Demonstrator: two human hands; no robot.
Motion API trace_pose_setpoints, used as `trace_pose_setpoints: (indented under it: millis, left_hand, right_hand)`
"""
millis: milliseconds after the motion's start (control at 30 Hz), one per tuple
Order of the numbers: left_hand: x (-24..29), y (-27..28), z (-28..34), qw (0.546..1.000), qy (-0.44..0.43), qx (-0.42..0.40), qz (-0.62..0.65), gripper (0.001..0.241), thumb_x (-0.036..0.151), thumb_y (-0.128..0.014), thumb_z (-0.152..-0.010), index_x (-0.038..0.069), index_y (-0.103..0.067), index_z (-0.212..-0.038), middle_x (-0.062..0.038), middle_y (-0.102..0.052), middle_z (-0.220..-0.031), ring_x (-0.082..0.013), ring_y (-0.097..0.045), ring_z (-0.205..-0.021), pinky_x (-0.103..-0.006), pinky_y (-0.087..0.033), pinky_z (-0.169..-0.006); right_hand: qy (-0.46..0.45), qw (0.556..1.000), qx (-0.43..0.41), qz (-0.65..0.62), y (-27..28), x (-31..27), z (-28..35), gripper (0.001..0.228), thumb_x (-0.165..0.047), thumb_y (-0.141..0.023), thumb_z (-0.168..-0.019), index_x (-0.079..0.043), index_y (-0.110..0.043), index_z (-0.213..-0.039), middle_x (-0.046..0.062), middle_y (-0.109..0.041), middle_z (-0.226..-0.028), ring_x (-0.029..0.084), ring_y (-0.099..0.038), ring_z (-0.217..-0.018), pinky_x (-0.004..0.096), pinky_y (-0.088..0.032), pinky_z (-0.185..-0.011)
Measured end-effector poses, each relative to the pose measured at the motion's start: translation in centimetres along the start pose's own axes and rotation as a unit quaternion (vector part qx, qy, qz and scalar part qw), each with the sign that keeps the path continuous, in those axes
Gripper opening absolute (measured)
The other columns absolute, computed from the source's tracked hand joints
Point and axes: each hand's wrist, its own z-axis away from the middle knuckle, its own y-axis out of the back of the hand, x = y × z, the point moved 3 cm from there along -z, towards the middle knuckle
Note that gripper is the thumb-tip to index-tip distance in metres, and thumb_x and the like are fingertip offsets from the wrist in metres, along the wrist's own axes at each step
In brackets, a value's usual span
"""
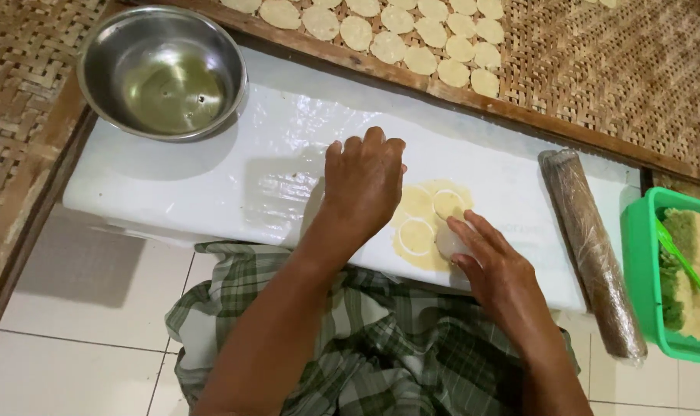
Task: Rolling out dough and using a circular cutter to create uniform discs, then placing them on a tray.
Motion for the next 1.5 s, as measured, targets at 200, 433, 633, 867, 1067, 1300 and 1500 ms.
trace_pose_setpoints:
  millis: [200,433,633,867,1067,1300,1500]
  left_hand:
    - [-0.3,0.0,-0.3,1.0,-0.002,-0.016,-0.014,0.016,0.015,-0.073,-0.084,0.006,-0.074,-0.097,-0.014,-0.066,-0.092,-0.0331,-0.065,-0.08,-0.0525,-0.046,-0.072]
    - [-0.2,0.2,-0.2,1.0,-0.005,0.009,-0.004,0.018,0.012,-0.075,-0.083,0.005,-0.075,-0.1,-0.014,-0.067,-0.092,-0.0318,-0.065,-0.077,-0.0504,-0.045,-0.068]
    - [-0.5,-0.5,-0.3,1.0,-0.014,0.011,0.003,0.02,0.013,-0.076,-0.082,0.005,-0.074,-0.1,-0.014,-0.066,-0.092,-0.0334,-0.065,-0.08,-0.0523,-0.045,-0.07]
    - [-0.8,-0.5,0.1,0.999,-0.036,0.015,0.005,0.02,0.015,-0.075,-0.084,0.008,-0.075,-0.103,-0.013,-0.066,-0.092,-0.0346,-0.065,-0.079,-0.0521,-0.046,-0.068]
    - [-0.6,0.3,0.0,0.999,-0.041,0.012,0.003,0.024,0.015,-0.077,-0.083,0.007,-0.075,-0.105,-0.013,-0.067,-0.095,-0.0333,-0.067,-0.079,-0.051,-0.048,-0.068]
    - [0.2,0.5,-0.2,0.999,-0.027,-0.035,-0.018,0.023,0.012,-0.076,-0.086,0.006,-0.075,-0.109,-0.014,-0.067,-0.095,-0.033,-0.067,-0.08,-0.05,-0.05,-0.07]
    - [0.1,-0.5,0.2,0.998,-0.043,-0.026,-0.039,0.026,0.0,-0.062,-0.085,0.007,-0.073,-0.107,-0.011,-0.064,-0.094,-0.0329,-0.063,-0.083,-0.051,-0.046,-0.075]
  right_hand:
    - [0.061,0.998,0.025,-0.011,-0.7,0.7,0.3,0.053,-0.015,-0.071,-0.086,-0.02,-0.06,-0.138,0.013,-0.059,-0.144,0.038,-0.066,-0.118,0.046,-0.058,-0.088]
    - [0.032,0.999,0.009,-0.006,-0.3,0.5,0.0,0.054,-0.015,-0.07,-0.089,-0.024,-0.059,-0.141,0.011,-0.056,-0.149,0.036,-0.063,-0.122,0.045,-0.057,-0.093]
    - [0.022,0.999,0.009,-0.032,-0.7,1.4,-0.2,0.054,-0.019,-0.072,-0.089,-0.027,-0.06,-0.141,0.01,-0.056,-0.15,0.034,-0.062,-0.125,0.046,-0.056,-0.096]
    - [-0.034,0.993,-0.004,-0.112,2.4,4.6,-0.7,0.054,-0.02,-0.072,-0.09,-0.026,-0.059,-0.143,0.007,-0.065,-0.145,0.03,-0.069,-0.124,0.039,-0.058,-0.097]
    - [-0.053,0.993,0.053,-0.086,2.7,10.8,-0.4,0.05,-0.008,-0.069,-0.088,-0.019,-0.059,-0.136,0.012,-0.052,-0.153,0.032,-0.052,-0.139,0.044,-0.049,-0.105]
    - [0.023,0.997,0.039,-0.061,3.0,11.8,-1.1,0.062,0.006,-0.054,-0.085,-0.021,-0.059,-0.14,0.014,-0.044,-0.163,0.035,-0.04,-0.149,0.047,-0.038,-0.115]
    - [0.111,0.99,0.082,-0.013,4.8,8.3,-4.9,0.059,0.008,-0.056,-0.086,-0.02,-0.063,-0.138,0.009,-0.045,-0.161,0.033,-0.041,-0.152,0.049,-0.036,-0.124]
